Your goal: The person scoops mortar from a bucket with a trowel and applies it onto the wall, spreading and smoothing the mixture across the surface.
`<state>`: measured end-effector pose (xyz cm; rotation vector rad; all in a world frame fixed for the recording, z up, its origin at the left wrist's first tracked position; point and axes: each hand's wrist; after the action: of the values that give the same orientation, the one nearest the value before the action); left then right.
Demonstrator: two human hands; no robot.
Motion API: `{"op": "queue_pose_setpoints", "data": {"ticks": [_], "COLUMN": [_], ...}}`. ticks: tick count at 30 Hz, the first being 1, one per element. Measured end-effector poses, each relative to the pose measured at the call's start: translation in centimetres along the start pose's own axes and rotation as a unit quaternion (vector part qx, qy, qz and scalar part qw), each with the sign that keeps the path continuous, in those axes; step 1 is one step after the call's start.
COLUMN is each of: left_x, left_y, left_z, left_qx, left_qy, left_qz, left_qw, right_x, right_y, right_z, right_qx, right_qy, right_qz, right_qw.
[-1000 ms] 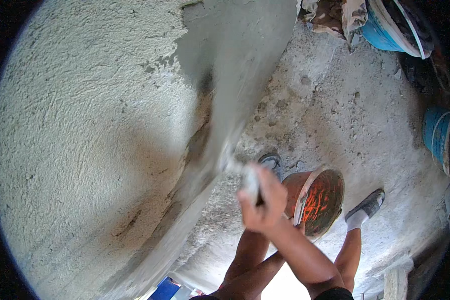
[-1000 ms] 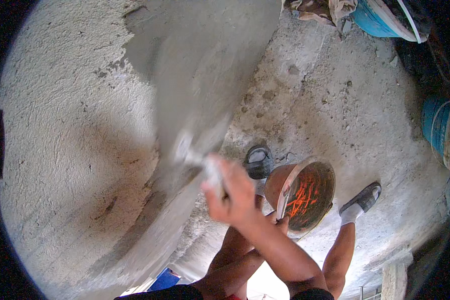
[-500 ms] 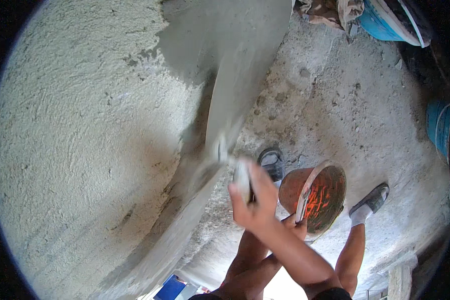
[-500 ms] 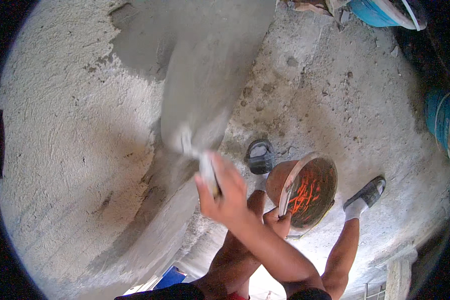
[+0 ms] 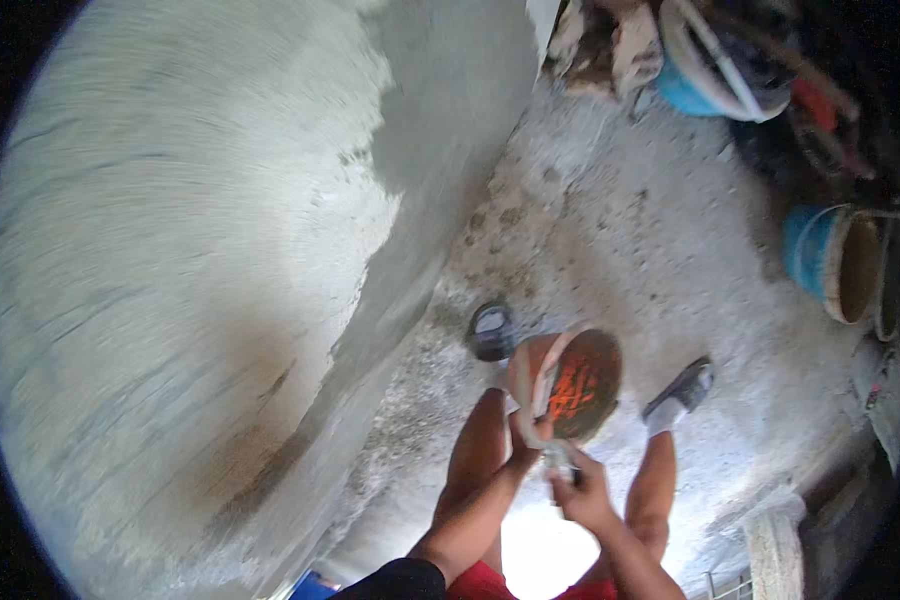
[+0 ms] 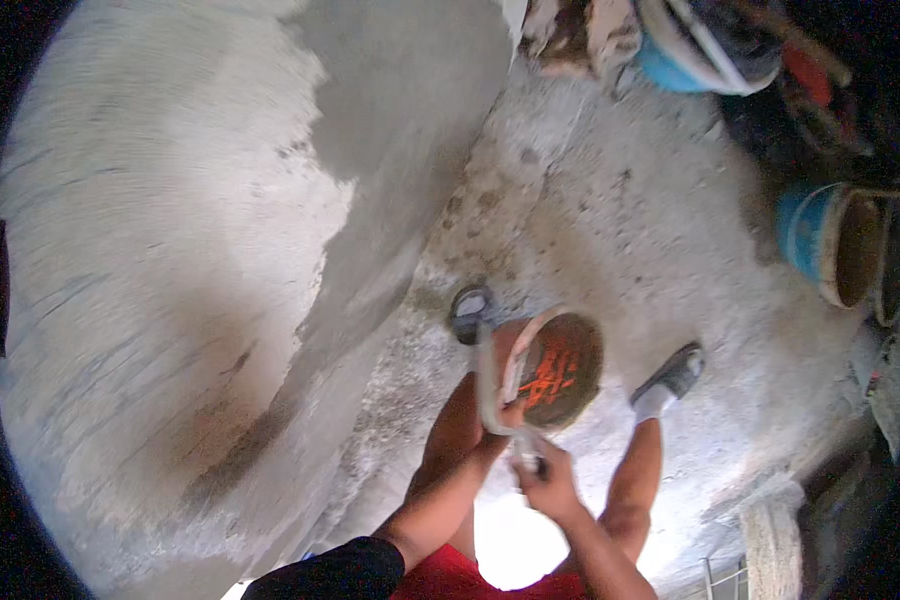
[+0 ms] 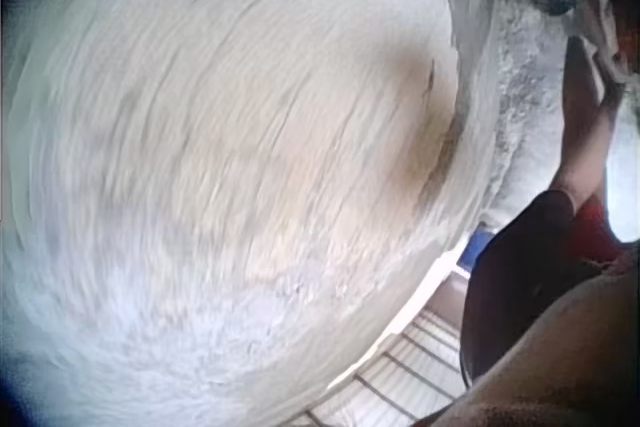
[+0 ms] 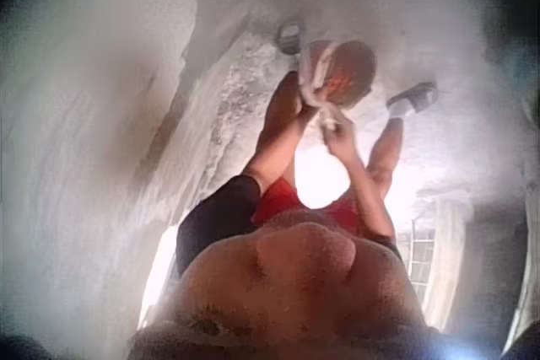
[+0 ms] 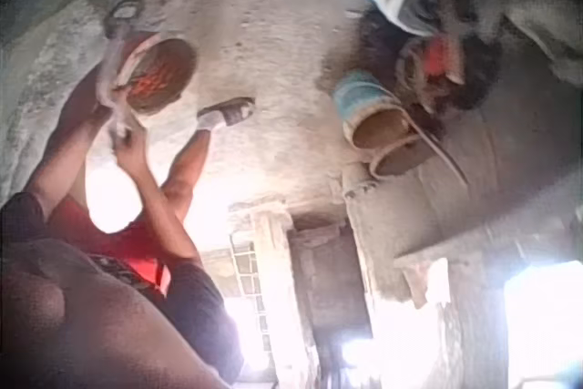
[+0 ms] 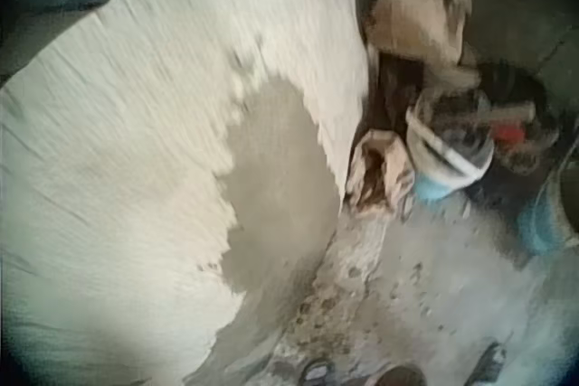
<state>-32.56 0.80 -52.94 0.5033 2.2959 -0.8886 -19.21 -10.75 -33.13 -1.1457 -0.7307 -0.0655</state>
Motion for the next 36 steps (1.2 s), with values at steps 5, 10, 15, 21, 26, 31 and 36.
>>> {"op": "queue_pose_setpoints", "data": {"ticks": [5, 10, 15, 21, 26, 31, 36], "left_x": [-11.7, -21.7, -32.3, -45.6, -52.2, -56.8, -58.8], "left_y": [-2.6, -7.3, -10.0, -11.6, -15.6, -18.6, -19.4], "left_z": [-5.2, -15.5, -21.4, -26.9, -31.6, -35.0, -38.8], "left_qx": [0.067, 0.095, 0.012, -0.017, -0.01, 0.027, 0.086], "left_qy": [-0.047, 0.138, 0.018, -0.039, -0.085, -0.157, -0.272], "left_qz": [0.023, -0.018, 0.125, 0.299, 0.399, 0.433, 0.392], "left_qw": [0.996, 0.986, 0.992, 0.953, 0.913, 0.887, 0.875], "right_x": [-5.7, -8.8, -2.2, 18.2, 30.5, 37.5, 37.7], "right_y": [-14.0, -29.5, -37.0, -40.1, -40.4, -41.7, -42.1], "right_z": [-19.2, -26.2, -25.3, -16.3, -8.6, -5.0, -2.3], "right_qx": [-0.314, -0.506, -0.284, -0.059, -0.157, -0.228, -0.264], "right_qy": [-0.048, 0.076, 0.128, -0.202, -0.614, -0.655, -0.586], "right_qz": [0.147, 0.196, 0.195, -0.089, -0.29, -0.347, -0.418], "right_qw": [0.937, 0.836, 0.93, 0.974, 0.717, 0.632, 0.642]}}
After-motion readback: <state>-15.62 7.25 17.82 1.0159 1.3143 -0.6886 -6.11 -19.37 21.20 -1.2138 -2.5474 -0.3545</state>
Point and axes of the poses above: each hand's wrist, its own y-axis towards the middle knuckle, its own z-axis out of the palm, x = y × z, and after that the axes turned 2 degrees about -x, right-handed
